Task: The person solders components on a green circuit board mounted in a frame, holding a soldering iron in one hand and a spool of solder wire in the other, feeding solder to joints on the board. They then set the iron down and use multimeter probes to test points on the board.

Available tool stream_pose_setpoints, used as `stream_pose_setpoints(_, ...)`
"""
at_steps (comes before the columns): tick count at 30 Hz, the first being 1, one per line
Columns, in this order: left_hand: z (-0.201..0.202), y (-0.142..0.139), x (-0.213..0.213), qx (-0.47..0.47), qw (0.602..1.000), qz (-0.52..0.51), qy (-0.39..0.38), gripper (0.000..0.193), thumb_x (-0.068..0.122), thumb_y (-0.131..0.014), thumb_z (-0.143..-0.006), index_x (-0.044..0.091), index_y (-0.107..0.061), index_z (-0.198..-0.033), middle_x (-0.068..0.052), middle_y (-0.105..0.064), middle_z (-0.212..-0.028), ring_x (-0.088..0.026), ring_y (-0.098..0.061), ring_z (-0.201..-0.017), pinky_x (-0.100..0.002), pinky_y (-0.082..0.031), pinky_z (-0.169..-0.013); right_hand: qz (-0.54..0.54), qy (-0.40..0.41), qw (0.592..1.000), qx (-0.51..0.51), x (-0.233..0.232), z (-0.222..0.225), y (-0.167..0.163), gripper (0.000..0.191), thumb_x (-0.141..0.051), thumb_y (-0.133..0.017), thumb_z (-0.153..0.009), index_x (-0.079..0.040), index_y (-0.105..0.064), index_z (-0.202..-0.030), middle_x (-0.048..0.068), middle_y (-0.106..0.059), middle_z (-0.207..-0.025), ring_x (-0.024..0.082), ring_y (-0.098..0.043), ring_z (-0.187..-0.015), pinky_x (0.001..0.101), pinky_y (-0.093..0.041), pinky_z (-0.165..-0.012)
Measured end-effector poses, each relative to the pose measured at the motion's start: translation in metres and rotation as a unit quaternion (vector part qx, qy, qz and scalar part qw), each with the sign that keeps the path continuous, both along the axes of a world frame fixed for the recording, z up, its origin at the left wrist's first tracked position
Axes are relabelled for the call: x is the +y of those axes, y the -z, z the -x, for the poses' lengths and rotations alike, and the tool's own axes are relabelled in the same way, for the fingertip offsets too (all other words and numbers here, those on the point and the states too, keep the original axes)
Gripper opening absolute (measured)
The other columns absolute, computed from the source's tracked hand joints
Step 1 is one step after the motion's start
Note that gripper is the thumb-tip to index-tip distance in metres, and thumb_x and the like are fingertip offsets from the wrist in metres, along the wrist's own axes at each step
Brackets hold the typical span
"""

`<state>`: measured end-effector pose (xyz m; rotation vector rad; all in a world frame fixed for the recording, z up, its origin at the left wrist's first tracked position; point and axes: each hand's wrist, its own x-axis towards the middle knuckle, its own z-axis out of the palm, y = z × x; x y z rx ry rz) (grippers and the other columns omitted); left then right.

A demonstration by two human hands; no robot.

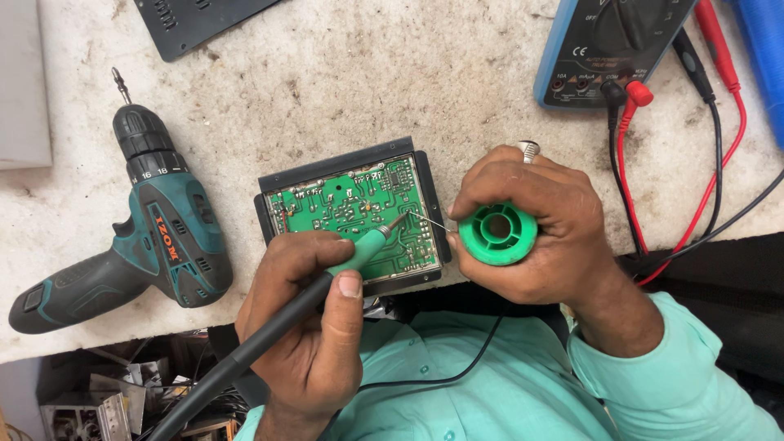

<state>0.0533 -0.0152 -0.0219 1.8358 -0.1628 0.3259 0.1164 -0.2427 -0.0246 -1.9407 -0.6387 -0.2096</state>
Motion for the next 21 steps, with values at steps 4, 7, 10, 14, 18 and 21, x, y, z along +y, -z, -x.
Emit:
stream_pose_setpoints(4, 0.0006, -0.0004, -0.0002, 0.001, 1.0, 0.002, -0.003, 0.015, 0.003, -0.063, -0.101, -0.005, -0.063, -0.114, -0.016, -0.068, -0.103, -0.015, -0.063, -0.085, -0.023, -0.049, -0.075, 0.002, -0.001, 1.0, 0.001, 0.0008, 0.0006, 0.0, 0.027, 0.001, -0.081, -0.074, -0.006, -0.065, -0.095, 0.005, -0.069, -0.087, 0.017, -0.068, -0.083, 0.0282, -0.053, -0.073)
stream_pose_setpoints(7, 0.0005, -0.0003, -0.0007, -0.002, 1.0, 0.003, -0.005, 0.015, 0.002, -0.064, -0.101, -0.005, -0.063, -0.114, -0.016, -0.068, -0.103, -0.015, -0.062, -0.085, -0.023, -0.049, -0.075, -0.001, 0.001, 1.0, 0.006, 0.0, 0.0015, 0.0007, 0.027, 0.0, -0.081, -0.075, -0.006, -0.065, -0.096, 0.005, -0.069, -0.088, 0.016, -0.068, -0.082, 0.0261, -0.052, -0.069)
stream_pose_setpoints(10, 0.0003, -0.0002, -0.0013, -0.007, 1.0, 0.003, -0.003, 0.015, 0.002, -0.064, -0.101, -0.005, -0.062, -0.115, -0.015, -0.068, -0.103, -0.015, -0.062, -0.085, -0.023, -0.049, -0.075, -0.012, 0.004, 1.0, 0.012, -0.0015, 0.0025, 0.0016, 0.027, 0.0, -0.082, -0.076, -0.006, -0.064, -0.096, 0.005, -0.069, -0.089, 0.015, -0.068, -0.08, 0.0252, -0.052, -0.069)
stream_pose_setpoints(14, -0.0003, -0.0002, -0.0009, -0.018, 1.0, 0.011, 0.0, 0.015, 0.002, -0.064, -0.102, -0.005, -0.062, -0.115, -0.015, -0.067, -0.102, -0.015, -0.061, -0.085, -0.023, -0.048, -0.075, -0.036, 0.006, 0.999, 0.01, -0.0024, 0.0025, 0.0029, 0.029, 0.001, -0.082, -0.077, -0.004, -0.065, -0.099, 0.006, -0.069, -0.09, 0.014, -0.068, -0.079, 0.0247, -0.052, -0.069)
stream_pose_setpoints(18, 0.0006, -0.0018, 0.0016, -0.006, 1.0, 0.009, 0.0, 0.014, 0.002, -0.063, -0.101, -0.005, -0.061, -0.114, -0.014, -0.067, -0.101, -0.014, -0.06, -0.083, -0.023, -0.048, -0.073, -0.046, 0.01, 0.999, 0.01, -0.0012, 0.0034, 0.0043, 0.029, 0.003, -0.081, -0.076, -0.003, -0.065, -0.1, 0.008, -0.068, -0.092, 0.014, -0.068, -0.079, 0.0242, -0.052, -0.069)
stream_pose_setpoints(21, 0.0007, -0.002, 0.0012, -0.006, 1.0, 0.006, 0.001, 0.015, 0.002, -0.063, -0.101, -0.005, -0.061, -0.114, -0.014, -0.067, -0.102, -0.014, -0.061, -0.083, -0.023, -0.048, -0.073, -0.043, 0.006, 0.999, 0.008, -0.0018, 0.0035, 0.0052, 0.029, 0.003, -0.081, -0.077, -0.003, -0.065, -0.099, 0.007, -0.069, -0.091, 0.014, -0.068, -0.079, 0.0241, -0.053, -0.07)
